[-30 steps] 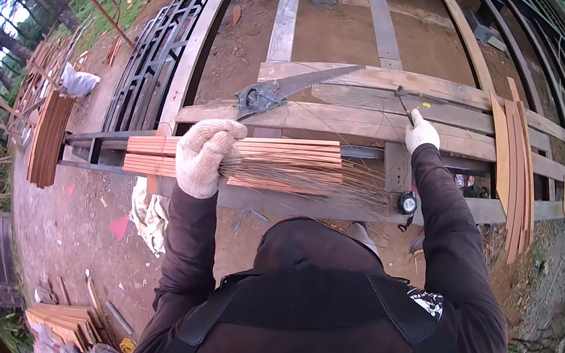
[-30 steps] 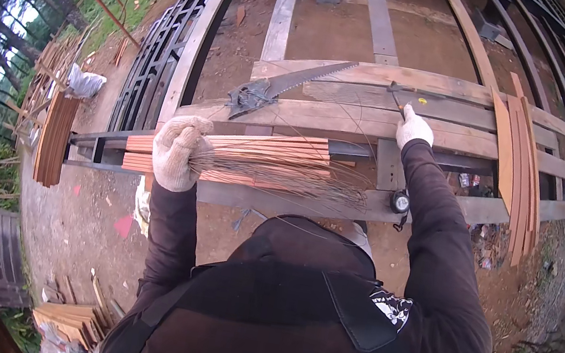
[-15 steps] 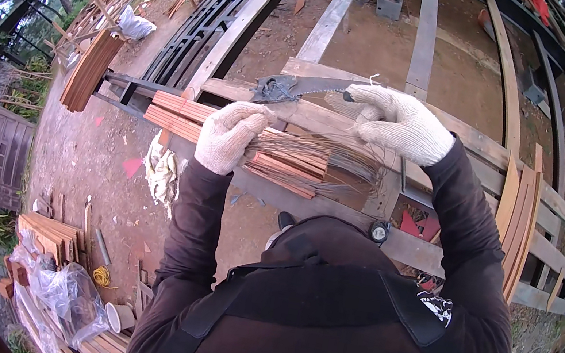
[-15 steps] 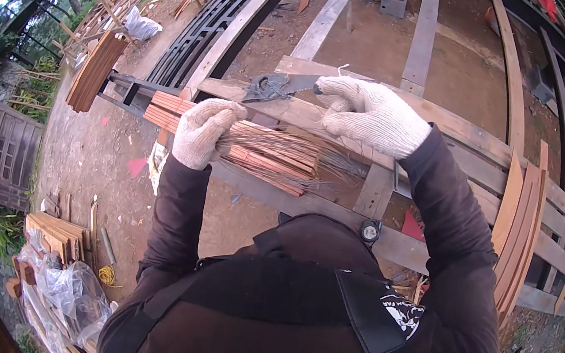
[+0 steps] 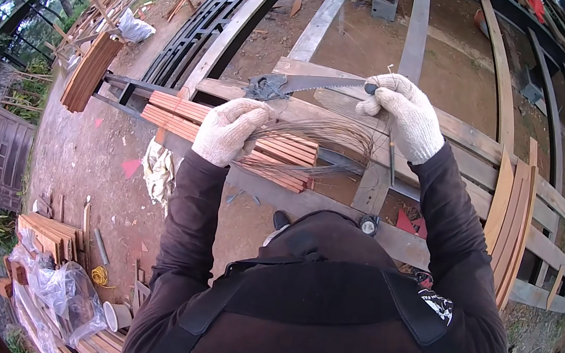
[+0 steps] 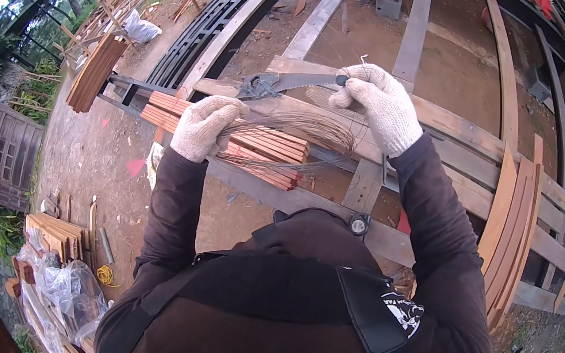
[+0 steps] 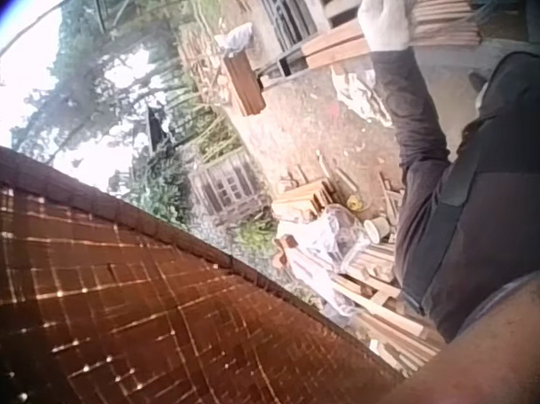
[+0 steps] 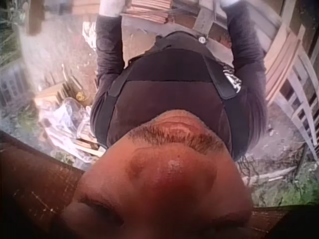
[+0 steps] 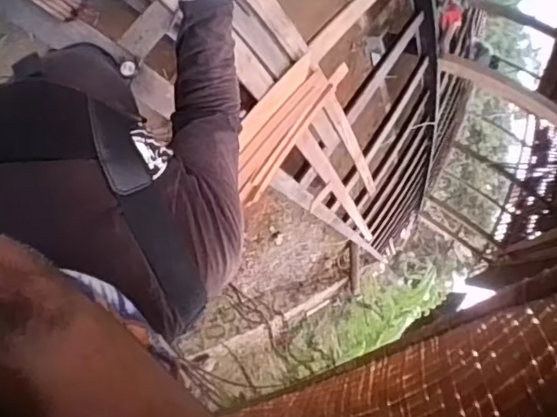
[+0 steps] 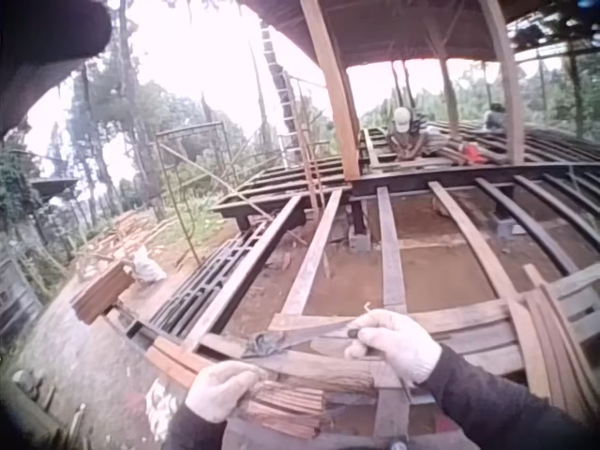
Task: The person prepares wire by cutting it with pliers and then uses the wire to secure wooden roof tiles to the frame of a structure.
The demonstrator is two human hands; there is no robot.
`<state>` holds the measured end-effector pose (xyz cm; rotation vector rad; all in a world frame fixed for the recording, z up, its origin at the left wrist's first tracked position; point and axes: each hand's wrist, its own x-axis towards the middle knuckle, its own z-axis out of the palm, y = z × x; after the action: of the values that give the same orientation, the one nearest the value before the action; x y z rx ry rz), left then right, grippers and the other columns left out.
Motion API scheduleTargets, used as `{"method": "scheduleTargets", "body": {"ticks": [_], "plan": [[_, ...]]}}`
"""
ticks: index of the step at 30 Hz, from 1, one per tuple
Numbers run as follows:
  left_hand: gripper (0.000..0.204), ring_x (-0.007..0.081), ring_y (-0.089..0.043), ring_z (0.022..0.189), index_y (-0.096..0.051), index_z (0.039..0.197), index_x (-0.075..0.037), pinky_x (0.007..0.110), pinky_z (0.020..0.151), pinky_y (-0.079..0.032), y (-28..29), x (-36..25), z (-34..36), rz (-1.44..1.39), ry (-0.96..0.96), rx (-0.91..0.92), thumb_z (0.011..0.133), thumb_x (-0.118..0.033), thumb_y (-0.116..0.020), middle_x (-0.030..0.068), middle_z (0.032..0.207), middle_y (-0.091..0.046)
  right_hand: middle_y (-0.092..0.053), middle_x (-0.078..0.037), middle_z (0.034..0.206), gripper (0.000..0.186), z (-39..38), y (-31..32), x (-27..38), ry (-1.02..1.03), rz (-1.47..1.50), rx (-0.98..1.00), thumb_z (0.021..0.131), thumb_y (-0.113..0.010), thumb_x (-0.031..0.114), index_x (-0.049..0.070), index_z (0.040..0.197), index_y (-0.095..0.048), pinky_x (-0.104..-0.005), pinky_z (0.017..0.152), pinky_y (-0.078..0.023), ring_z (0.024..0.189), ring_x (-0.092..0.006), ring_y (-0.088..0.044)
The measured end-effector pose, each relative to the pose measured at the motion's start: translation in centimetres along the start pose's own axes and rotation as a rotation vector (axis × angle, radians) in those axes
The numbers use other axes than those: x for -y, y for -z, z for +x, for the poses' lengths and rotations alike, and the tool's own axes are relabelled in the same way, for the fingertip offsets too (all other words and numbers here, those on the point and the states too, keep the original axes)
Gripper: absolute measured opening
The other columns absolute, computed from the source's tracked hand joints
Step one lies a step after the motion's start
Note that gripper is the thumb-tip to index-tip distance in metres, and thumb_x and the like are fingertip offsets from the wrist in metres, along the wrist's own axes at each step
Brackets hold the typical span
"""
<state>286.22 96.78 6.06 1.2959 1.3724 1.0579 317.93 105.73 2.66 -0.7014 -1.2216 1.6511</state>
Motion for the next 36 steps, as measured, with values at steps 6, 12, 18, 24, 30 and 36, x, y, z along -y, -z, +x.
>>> {"method": "scheduleTargets", "body": {"ticks": [6, 12, 18, 24, 30, 36], "plan": [[0.035, 0.0054, -0.052, 0.052, -0.067, 0.124, 0.001, 0.020, 0.047, -0.037, 3.3, 3.9, 0.4, -0.194, -0.085, 0.251, 0.098, -0.022, -0.070, 0.0005, 0.073, -0.064, -0.040, 0.006, 0.068, 0.024, -0.8, 3.0, 2.3, 0.052, 0.215, -0.263, 0.108, -0.055, 0.021, 0.001, 0.115, -0.065, -0.0295, 0.049, -0.037, 0.050, -0.0067, -0.033], [0.019, 0.0022, -0.054, 0.057, -0.072, 0.108, -0.002, 0.021, 0.051, -0.042, 2.9, 2.4, 0.3, 0.167, 0.088, 0.173, 0.100, -0.018, -0.066, -0.0039, 0.072, -0.063, -0.036, 0.008, 0.066, 0.019, -2.8, 9.0, 5.6, 0.143, 0.229, -0.448, 0.106, -0.057, 0.020, 0.005, 0.110, -0.068, -0.0235, 0.042, -0.022, 0.048, -0.0037, -0.028], [0.019, 0.0204, -0.064, 0.060, -0.072, 0.104, -0.004, 0.034, 0.057, -0.049, -3.1, 2.3, 2.0, 0.411, -0.048, 0.363, 0.101, -0.022, -0.065, 0.0068, 0.067, -0.064, -0.056, 0.002, 0.073, 0.016, -4.8, 13.3, 8.8, 0.376, -0.568, -0.466, 0.102, -0.058, 0.012, 0.003, 0.109, -0.069, -0.0279, 0.056, -0.045, 0.063, -0.0118, -0.054], [0.028, 0.0375, -0.070, 0.070, -0.069, 0.101, 0.000, 0.045, 0.063, -0.053, -10.5, 2.0, 2.8, 0.801, -0.510, 0.473, 0.099, -0.028, -0.067, 0.0219, 0.077, -0.070, -0.065, -0.004, 0.077, 0.004, 1.0, 13.3, 9.6, 0.512, -1.510, -0.453, 0.094, -0.065, 0.008, 0.004, 0.094, -0.067, -0.0329, 0.067, -0.051, 0.075, -0.0200, -0.063], [0.026, 0.0112, -0.062, 0.059, -0.070, 0.097, -0.002, 0.025, 0.055, -0.050, -3.2, 6.4, 4.2, -0.037, 0.135, 0.280, 0.105, -0.025, -0.063, 0.0060, 0.073, -0.067, -0.036, 0.008, 0.064, 0.016, -10.6, 19.9, 16.4, 0.463, 0.051, -0.886, 0.105, -0.059, 0.018, 0.005, 0.108, -0.068, -0.0236, 0.043, -0.022, 0.047, -0.0048, -0.028], [0.031, 0.0159, -0.070, 0.069, -0.070, 0.104, 0.000, 0.030, 0.063, -0.060, -3.2, 9.6, 6.9, -0.108, -0.048, -0.063, 0.105, -0.031, -0.064, 0.0116, 0.093, -0.072, -0.037, 0.008, 0.064, 0.014, -13.0, 20.7, 17.3, 0.480, -0.024, -0.967, 0.103, -0.060, 0.015, 0.004, 0.108, -0.067, -0.0240, 0.043, -0.022, 0.047, -0.0049, -0.029]]}}
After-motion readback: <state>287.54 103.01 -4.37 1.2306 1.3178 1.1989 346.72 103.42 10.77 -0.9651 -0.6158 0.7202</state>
